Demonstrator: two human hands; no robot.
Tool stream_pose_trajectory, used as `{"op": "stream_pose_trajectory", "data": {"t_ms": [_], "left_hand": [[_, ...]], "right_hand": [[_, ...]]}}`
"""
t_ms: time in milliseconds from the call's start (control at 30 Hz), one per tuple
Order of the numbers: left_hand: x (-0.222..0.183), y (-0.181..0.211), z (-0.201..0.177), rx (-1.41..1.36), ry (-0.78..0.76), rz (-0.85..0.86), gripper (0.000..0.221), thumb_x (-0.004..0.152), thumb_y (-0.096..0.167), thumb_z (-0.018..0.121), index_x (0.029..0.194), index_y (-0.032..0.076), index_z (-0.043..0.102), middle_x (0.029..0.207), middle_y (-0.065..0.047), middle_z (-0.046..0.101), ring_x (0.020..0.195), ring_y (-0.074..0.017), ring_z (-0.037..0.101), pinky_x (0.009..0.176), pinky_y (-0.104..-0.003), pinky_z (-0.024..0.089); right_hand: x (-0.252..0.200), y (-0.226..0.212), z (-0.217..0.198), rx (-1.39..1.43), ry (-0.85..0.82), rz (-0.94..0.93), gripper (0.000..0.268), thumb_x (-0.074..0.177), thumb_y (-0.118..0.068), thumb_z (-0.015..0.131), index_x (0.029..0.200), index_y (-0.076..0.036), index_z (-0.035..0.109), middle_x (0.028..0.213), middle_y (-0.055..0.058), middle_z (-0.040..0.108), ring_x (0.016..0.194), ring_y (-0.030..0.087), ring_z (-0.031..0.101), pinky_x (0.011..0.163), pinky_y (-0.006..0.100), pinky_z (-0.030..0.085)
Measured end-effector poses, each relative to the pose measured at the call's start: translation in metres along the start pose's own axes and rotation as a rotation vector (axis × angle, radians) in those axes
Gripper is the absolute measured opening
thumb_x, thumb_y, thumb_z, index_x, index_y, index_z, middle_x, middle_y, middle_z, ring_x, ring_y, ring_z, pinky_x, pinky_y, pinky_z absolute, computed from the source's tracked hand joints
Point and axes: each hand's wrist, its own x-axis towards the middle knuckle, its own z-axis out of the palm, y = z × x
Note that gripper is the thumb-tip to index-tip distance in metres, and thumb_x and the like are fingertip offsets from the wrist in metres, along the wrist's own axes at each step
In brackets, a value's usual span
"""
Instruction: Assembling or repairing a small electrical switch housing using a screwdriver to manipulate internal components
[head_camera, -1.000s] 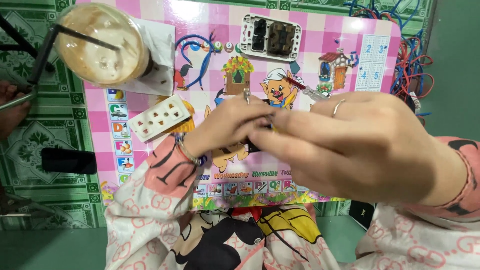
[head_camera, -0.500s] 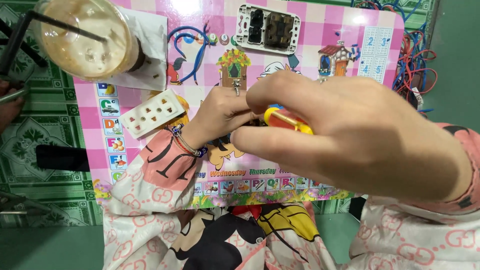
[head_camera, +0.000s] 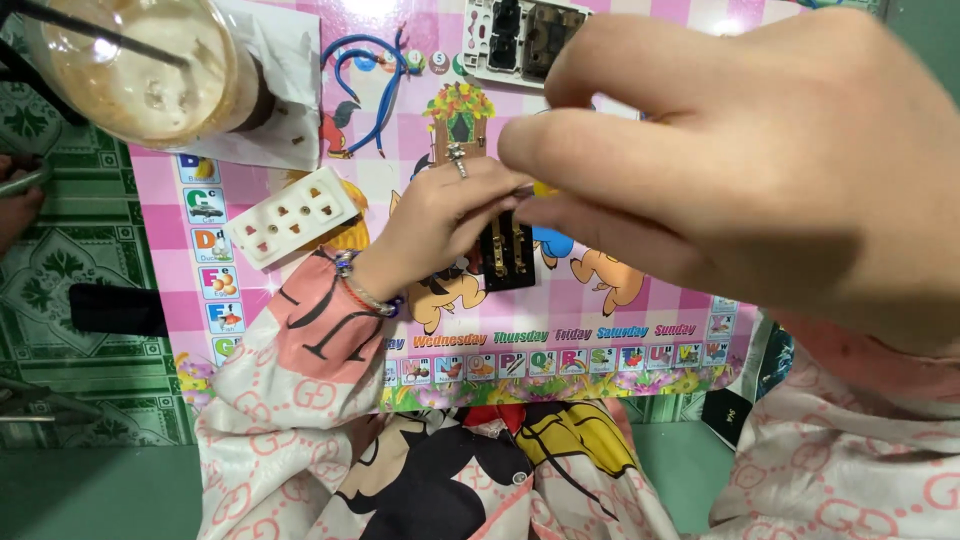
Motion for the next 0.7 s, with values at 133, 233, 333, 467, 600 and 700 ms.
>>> {"op": "stream_pose_trajectory", "data": {"t_ms": [133, 233, 333, 467, 600, 700], "left_hand": [[-0.001, 0.004, -0.004, 0.027, -0.033, -0.008, 0.028, 0.081, -0.010, 0.070, 0.107, -0.002, 0.069, 0.098, -0.012, 0.072, 0.075, -0.0286, 0.062, 0.071, -0.036, 0.049], [-0.006, 0.002, 0.001, 0.128, 0.018, -0.001, 0.025, 0.077, -0.010, 0.071, 0.100, -0.001, 0.071, 0.093, -0.009, 0.072, 0.067, -0.0259, 0.056, 0.066, -0.035, 0.046], [-0.014, -0.005, 0.006, 0.177, 0.044, -0.014, 0.027, 0.073, -0.006, 0.073, 0.100, -0.002, 0.072, 0.096, -0.010, 0.074, 0.066, -0.0250, 0.055, 0.065, -0.035, 0.046], [-0.016, -0.007, 0.012, 0.220, 0.084, -0.025, 0.023, 0.072, -0.002, 0.077, 0.094, -0.003, 0.072, 0.089, -0.012, 0.072, 0.064, -0.0260, 0.054, 0.063, -0.036, 0.045], [-0.019, -0.002, 0.017, 0.240, 0.150, -0.049, 0.016, 0.070, -0.001, 0.080, 0.082, -0.003, 0.070, 0.072, -0.013, 0.067, 0.058, -0.0275, 0.052, 0.059, -0.037, 0.043], [-0.021, -0.005, 0.020, 0.092, 0.131, -0.172, 0.018, 0.077, -0.004, 0.074, 0.095, -0.002, 0.072, 0.096, -0.013, 0.074, 0.078, -0.0257, 0.068, 0.069, -0.032, 0.051]], "right_hand": [[-0.006, -0.001, 0.004, -0.098, 0.035, 0.054, 0.029, 0.087, -0.029, 0.071, 0.114, -0.019, 0.066, 0.118, 0.008, 0.064, 0.067, 0.031, 0.058, 0.055, 0.041, 0.046], [-0.009, -0.002, 0.004, -0.167, 0.063, 0.092, 0.027, 0.092, -0.033, 0.071, 0.115, -0.019, 0.066, 0.116, 0.006, 0.063, 0.066, 0.029, 0.058, 0.055, 0.040, 0.045], [-0.014, -0.004, 0.003, -0.239, 0.103, 0.141, 0.026, 0.097, -0.038, 0.071, 0.115, -0.020, 0.066, 0.113, 0.004, 0.063, 0.065, 0.028, 0.057, 0.055, 0.039, 0.044], [-0.021, -0.014, 0.006, -0.339, 0.149, 0.235, 0.027, 0.104, -0.044, 0.071, 0.117, -0.021, 0.066, 0.109, 0.002, 0.062, 0.063, 0.026, 0.056, 0.055, 0.037, 0.043], [-0.027, -0.026, 0.013, -0.391, 0.167, 0.298, 0.029, 0.109, -0.049, 0.071, 0.117, -0.021, 0.066, 0.106, 0.000, 0.062, 0.062, 0.024, 0.055, 0.055, 0.035, 0.042], [-0.030, -0.049, 0.018, -0.454, 0.179, 0.342, 0.032, 0.114, -0.054, 0.070, 0.118, -0.022, 0.066, 0.103, -0.002, 0.062, 0.061, 0.023, 0.054, 0.055, 0.034, 0.041]]}}
